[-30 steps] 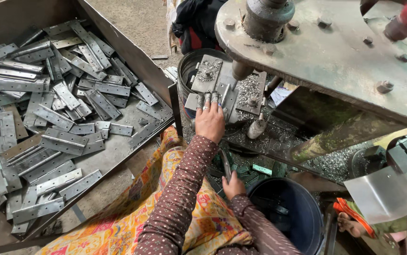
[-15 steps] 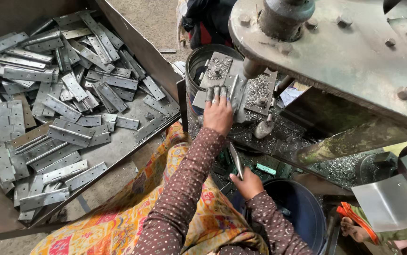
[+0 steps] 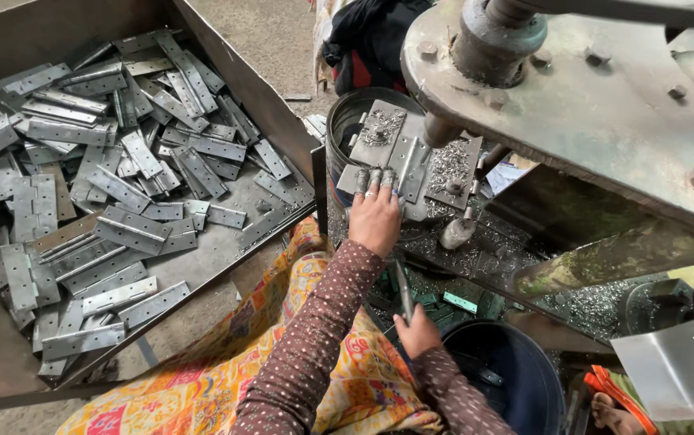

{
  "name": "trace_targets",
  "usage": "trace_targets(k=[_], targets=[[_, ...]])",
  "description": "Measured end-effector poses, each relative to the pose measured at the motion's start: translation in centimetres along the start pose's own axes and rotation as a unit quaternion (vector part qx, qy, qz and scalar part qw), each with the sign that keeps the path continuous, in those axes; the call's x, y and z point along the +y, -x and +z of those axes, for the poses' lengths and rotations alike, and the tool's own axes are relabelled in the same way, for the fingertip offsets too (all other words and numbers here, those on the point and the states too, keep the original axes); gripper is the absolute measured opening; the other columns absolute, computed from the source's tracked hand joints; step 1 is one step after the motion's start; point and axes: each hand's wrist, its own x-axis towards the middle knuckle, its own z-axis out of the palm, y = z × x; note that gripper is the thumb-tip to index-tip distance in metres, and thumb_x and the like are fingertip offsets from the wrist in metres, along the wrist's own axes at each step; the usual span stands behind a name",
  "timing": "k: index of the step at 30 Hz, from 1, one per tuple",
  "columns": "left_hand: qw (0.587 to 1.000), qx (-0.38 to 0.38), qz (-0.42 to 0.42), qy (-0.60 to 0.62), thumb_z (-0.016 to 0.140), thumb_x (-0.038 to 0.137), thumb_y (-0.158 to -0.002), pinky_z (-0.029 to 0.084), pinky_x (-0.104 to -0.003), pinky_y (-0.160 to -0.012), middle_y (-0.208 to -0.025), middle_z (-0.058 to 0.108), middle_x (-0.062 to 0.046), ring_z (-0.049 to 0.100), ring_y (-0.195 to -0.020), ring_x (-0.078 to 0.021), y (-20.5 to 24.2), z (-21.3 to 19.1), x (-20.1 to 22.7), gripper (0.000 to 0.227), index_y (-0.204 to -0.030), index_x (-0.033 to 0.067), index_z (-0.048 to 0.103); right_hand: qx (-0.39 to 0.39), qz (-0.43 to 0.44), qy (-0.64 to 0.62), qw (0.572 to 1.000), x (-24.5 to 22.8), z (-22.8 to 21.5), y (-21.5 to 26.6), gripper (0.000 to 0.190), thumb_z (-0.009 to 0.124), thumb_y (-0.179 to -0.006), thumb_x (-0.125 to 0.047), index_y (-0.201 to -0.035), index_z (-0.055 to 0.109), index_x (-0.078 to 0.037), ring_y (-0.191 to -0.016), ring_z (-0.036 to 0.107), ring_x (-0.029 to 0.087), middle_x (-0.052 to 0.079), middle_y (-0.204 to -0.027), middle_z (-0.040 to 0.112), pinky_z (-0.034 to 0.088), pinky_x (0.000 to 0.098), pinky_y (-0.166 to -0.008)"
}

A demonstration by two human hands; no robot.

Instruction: The person sits on the floor and repeatedly picks up metal hinge pieces from a large bin. They place each piece into a manual punching machine, operate the lever to punch holes, and then return the processed piece to the bin.

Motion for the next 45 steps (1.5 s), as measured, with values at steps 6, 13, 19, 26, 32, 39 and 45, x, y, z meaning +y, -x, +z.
trace_targets(k=[6, 13, 19, 26, 32, 39, 45], targets=[[0.998, -0.057, -0.018, 0.029, 0.056, 0.014, -0.092, 0.046, -0.047, -0.099, -0.116, 0.068, -0.013, 0.063, -0.12, -0.0303, -2.2, 2.6, 0.1, 0.019, -0.096, 0.0063, 0.072, -0.002, -0.053, 0.001, 0.999, -0.1, -2.2, 0.3, 0.048, 0.07, -0.088, -0.047, -0.099, 0.058, -0.003, -0.076, 0.07, 0.046, 0.025, -0.08, 0.072, 0.055, 0.0541, -0.066], [0.999, -0.023, 0.001, 0.031, 0.056, 0.015, -0.09, 0.047, -0.047, -0.097, -0.113, 0.068, -0.012, 0.062, -0.12, -0.031, -2.0, 2.0, -0.4, 0.02, -0.095, 0.0046, 0.072, 0.097, -0.038, -0.034, 0.994, 0.9, 6.3, -0.9, 0.052, 0.067, -0.088, -0.038, -0.124, 0.053, -0.003, -0.075, 0.069, 0.048, 0.027, -0.081, 0.07, 0.054, 0.0556, -0.065], [0.998, -0.034, 0.005, 0.056, 0.056, 0.017, -0.095, 0.044, -0.048, -0.101, -0.124, 0.068, -0.016, 0.058, -0.127, -0.0322, -2.0, 1.3, -0.5, 0.022, -0.098, 0.0025, 0.072, 0.012, 0.016, -0.059, 0.998, -0.8, -0.2, 0.2, 0.039, 0.072, -0.084, -0.042, -0.101, 0.061, -0.009, -0.082, 0.072, 0.043, 0.021, -0.082, 0.073, 0.056, 0.0515, -0.071], [0.999, -0.044, 0.002, 0.015, 0.052, 0.018, -0.094, 0.036, -0.051, -0.113, -0.134, 0.064, -0.017, 0.053, -0.136, -0.0305, -4.9, 4.3, -1.2, 0.025, -0.095, 0.0047, 0.074, 0.011, -0.02, -0.014, 1.0, -0.7, -1.5, 0.8, 0.042, 0.07, -0.087, -0.047, -0.103, 0.061, -0.009, -0.081, 0.072, 0.044, 0.021, -0.082, 0.073, 0.055, 0.0525, -0.07], [0.996, -0.059, -0.012, 0.07, 0.057, 0.017, -0.091, 0.044, -0.049, -0.102, -0.12, 0.067, -0.014, 0.059, -0.123, -0.0299, -4.5, 3.5, -1.5, 0.021, -0.095, 0.0062, 0.075, 0.097, -0.01, -0.004, 0.995, 2.3, 6.5, -1.3, 0.052, 0.065, -0.09, -0.045, -0.123, 0.053, -0.007, -0.079, 0.069, 0.05, 0.027, -0.083, 0.071, 0.053, 0.0596, -0.068], [0.992, -0.034, 0.041, 0.116, 0.068, 0.025, -0.083, 0.051, -0.043, -0.095, -0.123, 0.064, -0.008, 0.061, -0.121, -0.025, 1.0, -0.7, -4.4, 0.025, -0.103, 0.0108, 0.072, 0.056, -0.037, 0.012, 0.998, 2.4, 3.6, -0.9, 0.046, 0.072, -0.087, -0.046, -0.107, 0.061, -0.006, -0.086, 0.069, 0.05, 0.027, -0.092, 0.072, 0.054, 0.0567, -0.073], [0.994, 0.062, -0.084, 0.016, 0.066, 0.026, -0.078, 0.053, -0.043, -0.084, -0.12, 0.065, -0.01, 0.066, -0.102, -0.0255, 12.6, -1.0, -17.6, 0.044, -0.119, 0.0105, 0.067, -0.058, 0.017, -0.036, 0.998, -0.5, -6.2, -0.3, 0.046, 0.076, -0.087, -0.044, -0.091, 0.065, 0.0, -0.047, 0.059, 0.03, 0.016, -0.06, 0.061, 0.047, 0.0439, -0.049]])
